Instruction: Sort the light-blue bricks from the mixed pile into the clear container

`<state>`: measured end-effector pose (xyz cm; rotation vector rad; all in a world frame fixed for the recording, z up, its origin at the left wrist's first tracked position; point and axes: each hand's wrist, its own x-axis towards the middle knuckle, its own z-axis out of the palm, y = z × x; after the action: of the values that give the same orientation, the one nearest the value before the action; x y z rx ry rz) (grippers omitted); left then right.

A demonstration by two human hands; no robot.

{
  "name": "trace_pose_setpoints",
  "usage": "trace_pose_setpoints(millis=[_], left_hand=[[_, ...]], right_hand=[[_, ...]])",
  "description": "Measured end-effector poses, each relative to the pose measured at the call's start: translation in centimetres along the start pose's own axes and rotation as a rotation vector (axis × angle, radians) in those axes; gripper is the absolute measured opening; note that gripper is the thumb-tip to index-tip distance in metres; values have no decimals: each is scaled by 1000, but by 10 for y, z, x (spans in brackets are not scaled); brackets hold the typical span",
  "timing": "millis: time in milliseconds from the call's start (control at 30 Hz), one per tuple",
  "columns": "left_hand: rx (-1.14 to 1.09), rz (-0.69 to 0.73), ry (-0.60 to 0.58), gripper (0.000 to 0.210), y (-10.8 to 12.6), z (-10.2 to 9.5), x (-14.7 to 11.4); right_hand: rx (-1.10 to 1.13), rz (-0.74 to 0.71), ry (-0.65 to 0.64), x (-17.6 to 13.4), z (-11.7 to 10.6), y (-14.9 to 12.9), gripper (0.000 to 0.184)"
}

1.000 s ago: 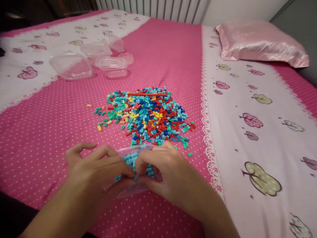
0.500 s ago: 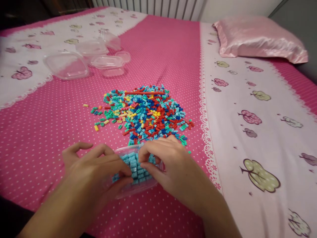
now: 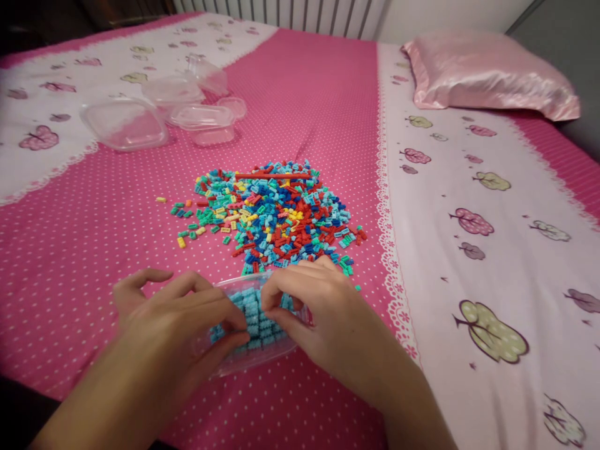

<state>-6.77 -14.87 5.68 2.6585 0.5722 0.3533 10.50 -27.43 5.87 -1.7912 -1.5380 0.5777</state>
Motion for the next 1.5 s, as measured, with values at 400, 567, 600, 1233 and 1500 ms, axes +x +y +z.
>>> trace_pose_setpoints(millis=[400, 567, 600, 1233, 1500], left_hand=[[36, 45, -1, 14, -2, -4, 1], [60, 143, 89, 12, -4, -8, 1], [55, 167, 88, 11, -5, -10, 1], [-462, -84, 343, 30, -66, 23, -14], [-509, -116, 415, 28, -58, 25, -14]], right_hand=[[-8, -24, 23, 0, -1, -1, 16], [1, 46, 350, -2, -15, 16, 11], [-14, 83, 457, -1, -19, 24, 10], [-416, 216, 482, 37, -5, 113, 31], [-395, 242, 504, 34, -10, 110, 11]])
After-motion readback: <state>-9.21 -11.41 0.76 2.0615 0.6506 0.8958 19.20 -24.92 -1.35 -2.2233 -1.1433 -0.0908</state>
